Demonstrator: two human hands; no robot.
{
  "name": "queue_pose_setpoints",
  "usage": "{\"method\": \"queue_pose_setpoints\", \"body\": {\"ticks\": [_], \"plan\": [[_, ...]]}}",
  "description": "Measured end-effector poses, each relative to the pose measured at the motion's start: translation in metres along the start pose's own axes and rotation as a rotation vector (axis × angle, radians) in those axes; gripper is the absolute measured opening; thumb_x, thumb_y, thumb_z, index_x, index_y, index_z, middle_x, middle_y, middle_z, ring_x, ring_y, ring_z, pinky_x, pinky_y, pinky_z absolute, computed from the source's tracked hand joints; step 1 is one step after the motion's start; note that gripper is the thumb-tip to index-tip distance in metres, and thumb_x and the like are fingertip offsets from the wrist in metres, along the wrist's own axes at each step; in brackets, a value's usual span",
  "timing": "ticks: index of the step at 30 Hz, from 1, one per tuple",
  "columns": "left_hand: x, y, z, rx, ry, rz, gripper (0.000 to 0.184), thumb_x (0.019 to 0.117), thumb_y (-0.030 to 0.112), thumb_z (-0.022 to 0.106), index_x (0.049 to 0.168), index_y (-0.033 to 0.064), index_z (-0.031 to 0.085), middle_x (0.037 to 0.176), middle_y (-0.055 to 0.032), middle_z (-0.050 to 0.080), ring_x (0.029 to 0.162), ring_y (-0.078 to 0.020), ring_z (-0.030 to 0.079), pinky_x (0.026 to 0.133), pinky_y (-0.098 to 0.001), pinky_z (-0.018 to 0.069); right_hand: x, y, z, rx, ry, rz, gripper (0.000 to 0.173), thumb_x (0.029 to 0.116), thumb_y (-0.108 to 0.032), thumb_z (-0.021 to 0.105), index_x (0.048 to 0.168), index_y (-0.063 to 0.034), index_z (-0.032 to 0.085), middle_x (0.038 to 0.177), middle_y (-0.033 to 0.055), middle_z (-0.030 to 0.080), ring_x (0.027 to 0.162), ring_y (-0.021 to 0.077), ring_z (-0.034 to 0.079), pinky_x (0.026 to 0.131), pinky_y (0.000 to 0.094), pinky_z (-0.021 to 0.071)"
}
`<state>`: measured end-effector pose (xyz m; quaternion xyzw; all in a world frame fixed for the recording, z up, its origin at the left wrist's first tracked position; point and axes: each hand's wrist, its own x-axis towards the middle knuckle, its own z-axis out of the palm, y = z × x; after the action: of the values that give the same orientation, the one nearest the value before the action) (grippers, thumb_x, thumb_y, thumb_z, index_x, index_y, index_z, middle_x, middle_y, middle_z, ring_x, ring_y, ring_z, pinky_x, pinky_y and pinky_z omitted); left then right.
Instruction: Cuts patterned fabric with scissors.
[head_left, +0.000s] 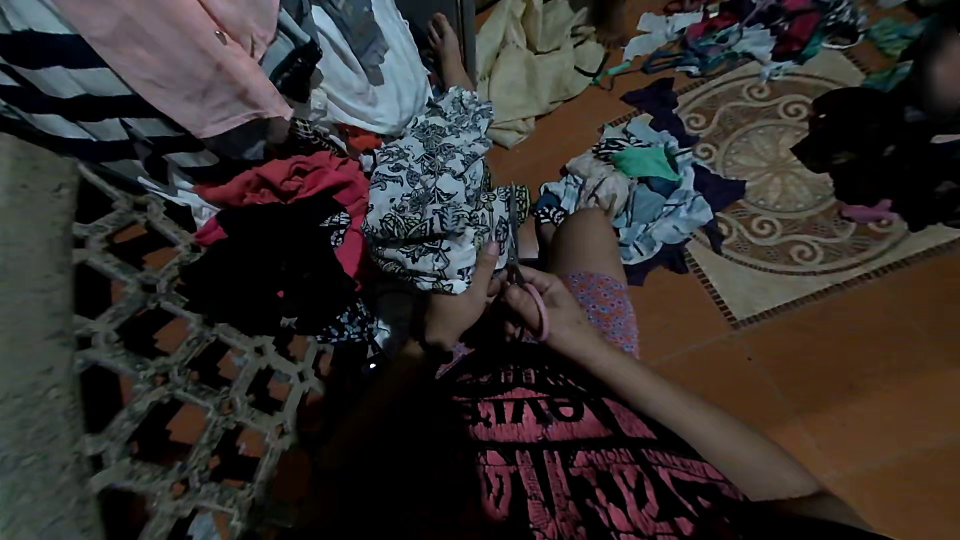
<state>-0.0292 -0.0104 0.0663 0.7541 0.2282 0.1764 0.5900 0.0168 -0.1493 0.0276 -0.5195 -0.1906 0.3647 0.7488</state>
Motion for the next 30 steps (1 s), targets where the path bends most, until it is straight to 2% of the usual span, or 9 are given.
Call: {"method": "queue_pose_setpoints", "body": {"ticks": [2, 4, 8, 11, 14, 18, 22, 26, 30], "plan": [[0.003, 0.006, -0.002, -0.277, 0.008, -0.296, 0.024, 0.0954, 0.013, 0.070, 0.116, 0.0027, 0.066, 0.100, -0.0018, 0.072, 0.095, -0.0082, 0.068, 0.088, -0.0307, 0.0580, -0.001, 0.000, 0.000, 0.003, -0.001, 0.009, 0.026, 0.1009, -0.035, 0.062, 0.103, -0.0095, 0.065, 0.071, -0.0088, 0.062, 0.058, 0.0024, 0.059, 0.055, 0.0208, 0.0532], [0.013, 0.016, -0.004, -0.523, 0.036, -0.621, 0.013, 0.1009, 0.012, 0.057, 0.107, 0.0045, 0.065, 0.092, -0.0060, 0.071, 0.084, -0.0145, 0.069, 0.076, -0.0335, 0.0596, -0.002, -0.001, 0.001, -0.021, 0.015, 0.032, 0.022, 0.1001, -0.030, 0.063, 0.102, -0.0081, 0.065, 0.070, -0.0097, 0.062, 0.058, 0.0015, 0.059, 0.055, 0.0198, 0.0525], [0.027, 0.010, -0.009, -0.689, -0.025, -0.867, 0.020, 0.0983, 0.013, 0.041, 0.091, 0.0071, 0.058, 0.075, -0.0089, 0.067, 0.064, -0.0168, 0.068, 0.057, -0.0315, 0.0586, -0.004, -0.002, 0.001, -0.128, -0.016, 0.066, 0.017, 0.0987, -0.025, 0.064, 0.102, -0.0083, 0.065, 0.072, -0.0120, 0.061, 0.058, -0.0021, 0.056, 0.055, 0.0164, 0.0498], [0.030, 0.002, -0.013, -0.763, -0.027, -0.824, 0.021, 0.1004, 0.025, 0.045, 0.102, 0.0109, 0.061, 0.083, -0.0079, 0.070, 0.072, -0.0175, 0.071, 0.063, -0.0347, 0.0607, -0.005, 0.003, -0.004, -0.167, -0.045, 0.062, 0.023, 0.0965, -0.032, 0.067, 0.102, -0.0099, 0.065, 0.071, -0.0122, 0.059, 0.057, -0.0023, 0.055, 0.053, 0.0161, 0.0482], [0.029, 0.007, -0.015, -0.765, -0.151, -0.712, 0.040, 0.1053, 0.051, 0.044, 0.120, 0.0187, 0.063, 0.098, -0.0026, 0.073, 0.085, -0.0132, 0.073, 0.072, -0.0328, 0.0631, -0.007, 0.005, -0.006, -0.152, -0.067, 0.060, 0.027, 0.0955, -0.037, 0.069, 0.102, -0.0112, 0.065, 0.071, -0.0131, 0.059, 0.058, -0.0025, 0.056, 0.054, 0.0162, 0.0487], [0.024, 0.019, -0.008, -0.616, -0.034, -0.640, 0.035, 0.1043, 0.040, 0.055, 0.124, 0.0126, 0.063, 0.107, -0.0051, 0.072, 0.096, -0.0158, 0.071, 0.083, -0.0376, 0.0609, -0.007, 0.007, -0.009, -0.037, -0.117, 0.007, 0.037, 0.0961, -0.048, 0.066, 0.106, -0.0123, 0.065, 0.079, -0.0122, 0.063, 0.064, -0.0007, 0.058, 0.059, 0.0185, 0.0513], [0.016, 0.019, -0.002, -0.423, 0.064, -0.579, 0.043, 0.0991, 0.042, 0.064, 0.125, 0.0075, 0.064, 0.118, -0.0059, 0.069, 0.109, -0.0155, 0.065, 0.093, -0.0389, 0.0558, -0.005, 0.008, -0.013, -0.092, -0.129, -0.039, 0.040, 0.0945, -0.053, 0.066, 0.103, -0.0146, 0.063, 0.078, -0.0148, 0.061, 0.066, -0.0038, 0.057, 0.061, 0.0165, 0.0494], [0.012, 0.023, 0.001, -0.345, 0.092, -0.534, 0.041, 0.0967, 0.037, 0.069, 0.121, 0.0044, 0.066, 0.119, -0.0054, 0.068, 0.111, -0.0126, 0.063, 0.096, -0.0362, 0.0525, -0.004, 0.007, -0.016, -0.221, -0.081, -0.026, 0.051, 0.0898, -0.057, 0.069, 0.107, -0.0094, 0.066, 0.085, -0.0134, 0.065, 0.073, -0.0049, 0.060, 0.067, 0.0170, 0.0532], [0.011, 0.020, 0.003, -0.355, 0.081, -0.458, 0.035, 0.0949, 0.030, 0.073, 0.120, 0.0060, 0.066, 0.113, -0.0018, 0.071, 0.106, -0.0098, 0.065, 0.094, -0.0334, 0.0538, -0.002, 0.008, -0.018, -0.239, -0.067, 0.012, 0.054, 0.0868, -0.057, 0.072, 0.108, -0.0083, 0.065, 0.078, -0.0128, 0.064, 0.065, -0.0036, 0.058, 0.060, 0.0167, 0.0505]]}}
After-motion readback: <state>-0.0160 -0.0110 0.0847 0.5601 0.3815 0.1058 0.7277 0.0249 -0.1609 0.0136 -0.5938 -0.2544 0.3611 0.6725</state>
